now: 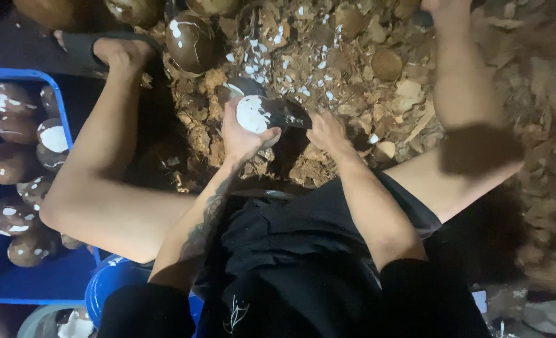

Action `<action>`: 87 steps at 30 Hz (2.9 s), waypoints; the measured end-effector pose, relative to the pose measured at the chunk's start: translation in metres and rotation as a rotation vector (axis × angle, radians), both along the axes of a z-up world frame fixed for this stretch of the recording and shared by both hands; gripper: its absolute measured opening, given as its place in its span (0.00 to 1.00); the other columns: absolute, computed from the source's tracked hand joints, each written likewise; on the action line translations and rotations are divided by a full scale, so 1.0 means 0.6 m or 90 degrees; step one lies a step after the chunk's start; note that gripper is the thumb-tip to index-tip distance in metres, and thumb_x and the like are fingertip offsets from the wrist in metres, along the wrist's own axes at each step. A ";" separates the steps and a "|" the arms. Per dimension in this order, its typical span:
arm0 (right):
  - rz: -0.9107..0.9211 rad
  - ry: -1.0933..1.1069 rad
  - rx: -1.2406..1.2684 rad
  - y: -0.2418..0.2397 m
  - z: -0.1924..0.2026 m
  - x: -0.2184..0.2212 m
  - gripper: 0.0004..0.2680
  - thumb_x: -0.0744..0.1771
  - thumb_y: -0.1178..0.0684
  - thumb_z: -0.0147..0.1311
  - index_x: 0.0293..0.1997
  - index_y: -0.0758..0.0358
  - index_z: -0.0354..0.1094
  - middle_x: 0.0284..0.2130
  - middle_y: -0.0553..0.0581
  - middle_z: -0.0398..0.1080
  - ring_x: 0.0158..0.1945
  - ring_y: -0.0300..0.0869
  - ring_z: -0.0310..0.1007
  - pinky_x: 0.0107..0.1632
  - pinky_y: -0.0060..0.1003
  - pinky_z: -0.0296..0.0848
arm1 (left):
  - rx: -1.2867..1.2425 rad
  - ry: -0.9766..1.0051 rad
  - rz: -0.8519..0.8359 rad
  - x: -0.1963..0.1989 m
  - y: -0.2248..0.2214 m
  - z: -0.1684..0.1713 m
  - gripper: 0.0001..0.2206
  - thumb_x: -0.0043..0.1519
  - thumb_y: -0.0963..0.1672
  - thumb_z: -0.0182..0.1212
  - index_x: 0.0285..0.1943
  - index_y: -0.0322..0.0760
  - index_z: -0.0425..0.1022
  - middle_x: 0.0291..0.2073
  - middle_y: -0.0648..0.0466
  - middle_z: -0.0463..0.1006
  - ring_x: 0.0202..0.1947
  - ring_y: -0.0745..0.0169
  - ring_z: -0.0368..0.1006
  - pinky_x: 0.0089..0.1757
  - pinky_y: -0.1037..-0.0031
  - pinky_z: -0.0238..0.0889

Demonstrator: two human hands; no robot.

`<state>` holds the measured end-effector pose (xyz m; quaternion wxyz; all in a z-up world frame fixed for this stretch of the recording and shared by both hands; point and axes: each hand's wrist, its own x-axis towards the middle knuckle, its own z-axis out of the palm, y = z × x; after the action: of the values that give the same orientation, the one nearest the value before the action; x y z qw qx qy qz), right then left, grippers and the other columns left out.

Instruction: A person uses a knife to quickly peel the outer husk off a coconut while sitting on the floor.

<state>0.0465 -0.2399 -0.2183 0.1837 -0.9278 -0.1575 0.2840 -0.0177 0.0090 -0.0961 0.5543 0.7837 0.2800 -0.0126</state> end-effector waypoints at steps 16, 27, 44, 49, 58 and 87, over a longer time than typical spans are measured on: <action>0.052 0.022 0.045 0.087 0.127 -0.045 0.15 0.63 0.51 0.51 0.55 0.61 0.73 0.39 0.72 0.78 0.46 0.65 0.81 0.46 0.62 0.78 | -0.046 -0.103 -0.067 0.012 -0.014 0.042 0.45 0.23 0.39 0.89 0.57 0.36 0.73 0.45 0.36 0.76 0.50 0.38 0.76 0.42 0.40 0.73; 0.059 -0.004 -0.003 0.081 0.089 -0.022 0.21 0.63 0.53 0.50 0.65 0.61 0.69 0.38 0.72 0.79 0.40 0.66 0.82 0.43 0.63 0.78 | -0.087 -0.180 -0.037 -0.012 -0.004 -0.005 0.48 0.29 0.41 0.93 0.61 0.32 0.66 0.46 0.39 0.74 0.50 0.43 0.75 0.49 0.55 0.71; -0.188 0.189 -0.098 -0.013 0.174 0.014 0.20 0.63 0.53 0.48 0.59 0.70 0.74 0.53 0.74 0.76 0.63 0.66 0.72 0.62 0.65 0.68 | -0.125 -0.070 -0.075 -0.022 0.029 -0.012 0.52 0.31 0.44 0.94 0.64 0.33 0.61 0.55 0.36 0.70 0.62 0.29 0.69 0.61 0.44 0.59; -0.090 0.099 0.018 0.088 0.254 -0.004 0.18 0.66 0.50 0.50 0.63 0.64 0.72 0.50 0.74 0.77 0.58 0.66 0.75 0.56 0.65 0.74 | -0.115 0.043 -0.085 0.003 0.025 0.001 0.52 0.37 0.46 0.92 0.70 0.41 0.59 0.61 0.34 0.73 0.67 0.27 0.67 0.65 0.38 0.57; 0.149 -0.039 -0.009 0.098 0.085 -0.042 0.19 0.63 0.52 0.48 0.60 0.60 0.72 0.35 0.67 0.80 0.40 0.64 0.83 0.44 0.60 0.79 | -0.154 0.021 -0.012 -0.007 0.004 -0.020 0.53 0.28 0.42 0.95 0.69 0.41 0.70 0.50 0.38 0.77 0.57 0.40 0.76 0.55 0.50 0.70; 0.031 0.130 0.008 0.105 0.194 -0.028 0.19 0.67 0.47 0.49 0.64 0.57 0.69 0.43 0.75 0.77 0.52 0.68 0.79 0.53 0.65 0.76 | -0.201 0.011 -0.047 -0.016 0.031 -0.014 0.57 0.32 0.44 0.95 0.73 0.36 0.60 0.59 0.35 0.71 0.67 0.34 0.66 0.65 0.46 0.55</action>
<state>0.0298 -0.1767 -0.1016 0.1975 -0.8888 -0.1626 0.3803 -0.0274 0.0273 -0.1048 0.6674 0.6962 0.2506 -0.0838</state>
